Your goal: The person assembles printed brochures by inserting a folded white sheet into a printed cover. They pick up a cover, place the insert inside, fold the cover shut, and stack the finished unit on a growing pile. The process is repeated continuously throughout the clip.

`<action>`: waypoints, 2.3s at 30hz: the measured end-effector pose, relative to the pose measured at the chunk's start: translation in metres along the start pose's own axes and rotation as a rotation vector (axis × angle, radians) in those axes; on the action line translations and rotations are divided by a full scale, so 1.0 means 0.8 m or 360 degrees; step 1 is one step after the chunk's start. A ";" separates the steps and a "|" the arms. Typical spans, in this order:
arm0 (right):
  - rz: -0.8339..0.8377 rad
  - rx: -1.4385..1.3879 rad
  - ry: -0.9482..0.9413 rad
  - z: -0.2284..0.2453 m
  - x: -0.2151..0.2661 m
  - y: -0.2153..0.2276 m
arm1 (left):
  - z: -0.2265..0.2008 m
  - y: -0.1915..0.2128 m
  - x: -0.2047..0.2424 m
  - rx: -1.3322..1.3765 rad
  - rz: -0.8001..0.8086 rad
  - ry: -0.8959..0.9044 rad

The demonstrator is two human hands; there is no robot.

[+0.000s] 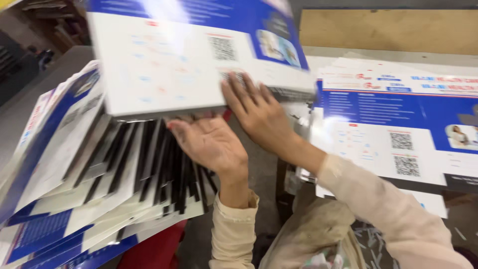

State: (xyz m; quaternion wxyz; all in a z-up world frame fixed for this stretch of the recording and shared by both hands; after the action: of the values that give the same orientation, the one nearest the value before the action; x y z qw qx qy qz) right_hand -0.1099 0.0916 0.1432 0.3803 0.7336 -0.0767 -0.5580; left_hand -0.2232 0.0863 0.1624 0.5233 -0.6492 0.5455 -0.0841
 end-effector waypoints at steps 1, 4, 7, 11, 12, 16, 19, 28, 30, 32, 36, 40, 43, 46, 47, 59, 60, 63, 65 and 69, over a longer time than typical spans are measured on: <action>-0.0133 -0.0095 0.0088 0.000 -0.030 -0.021 | -0.016 0.002 0.001 -0.0092 -0.0014 -0.0058; -0.0375 -0.0188 0.0534 0.006 -0.144 -0.085 | -0.048 0.004 0.023 -0.0298 0.0032 -0.0267; -0.0434 -0.0332 0.0859 0.063 -0.236 -0.147 | -0.054 0.014 0.067 -0.0488 0.0123 -0.0469; -0.0193 -0.0895 0.0868 0.152 -0.248 -0.198 | -0.042 0.053 0.112 -0.0572 0.0130 -0.0481; -0.0041 -0.1173 0.0677 0.157 -0.237 -0.202 | -0.037 0.064 0.115 -0.0581 0.0148 -0.0448; 0.0821 -0.1747 0.0118 0.143 -0.222 -0.194 | -0.026 0.091 0.120 -0.0580 0.0227 -0.0330; 0.1078 -0.1270 0.0151 0.150 -0.224 -0.166 | -0.021 0.091 0.125 -0.0655 0.0295 -0.0307; 0.0471 -0.0721 0.0070 -0.006 -0.032 -0.032 | -0.017 0.097 0.124 -0.0762 0.0529 -0.0198; 0.0733 -0.0783 -0.0190 -0.057 0.070 0.035 | -0.014 0.098 0.112 -0.1134 0.0968 -0.0095; 0.1304 -0.0514 -0.0602 -0.092 0.165 0.082 | -0.004 0.098 0.109 -0.1696 0.1560 -0.0047; 0.1588 -0.0224 -0.0715 -0.089 0.326 0.137 | 0.045 0.064 0.167 -0.1823 0.2315 -0.0336; 0.1159 -0.0349 -0.0679 -0.077 0.376 0.159 | 0.077 0.035 0.215 -0.1826 0.2607 -0.0429; 0.1165 -0.0220 -0.0799 -0.092 0.363 0.178 | 0.100 0.011 0.220 -0.1948 0.2553 -0.0674; 0.1180 0.0015 -0.0960 -0.116 0.338 0.182 | 0.135 -0.016 0.213 -0.2163 0.2505 -0.0871; 0.1125 -0.0017 -0.0944 -0.116 0.332 0.179 | 0.147 -0.025 0.210 -0.2235 0.2497 -0.0923; 0.0191 0.0422 -0.0881 -0.156 0.386 0.175 | 0.167 -0.004 0.220 -0.2097 0.1611 -0.1118; 0.0060 0.0341 -0.1045 -0.162 0.383 0.177 | 0.158 -0.009 0.226 -0.1896 0.1585 -0.0880; -0.0697 -0.0214 -0.1482 -0.170 0.354 0.183 | 0.146 -0.035 0.262 -0.1593 0.1691 -0.0348; -0.1466 -0.1160 -0.1332 -0.169 0.311 0.186 | 0.164 -0.071 0.274 -0.1773 0.2040 -0.0259; -0.2043 -0.2503 -0.0805 -0.129 0.247 0.233 | 0.150 -0.133 0.269 -0.1895 0.1910 -0.1177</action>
State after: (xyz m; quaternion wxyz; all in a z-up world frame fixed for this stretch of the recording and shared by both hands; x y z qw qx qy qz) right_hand 0.1109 -0.0963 0.1217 0.3554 0.0440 0.6347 -0.6848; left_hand 0.0090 -0.0299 0.0924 0.1999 -0.4052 0.5419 0.7086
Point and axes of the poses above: each hand's wrist, its own x-axis away from the middle knuckle, its own y-axis out of the back of the hand, z = x × y, the point moved 2 cm from there along -x, towards the middle knuckle, and after that the axes turned 13 degrees about -x, right-handed, at the moved point
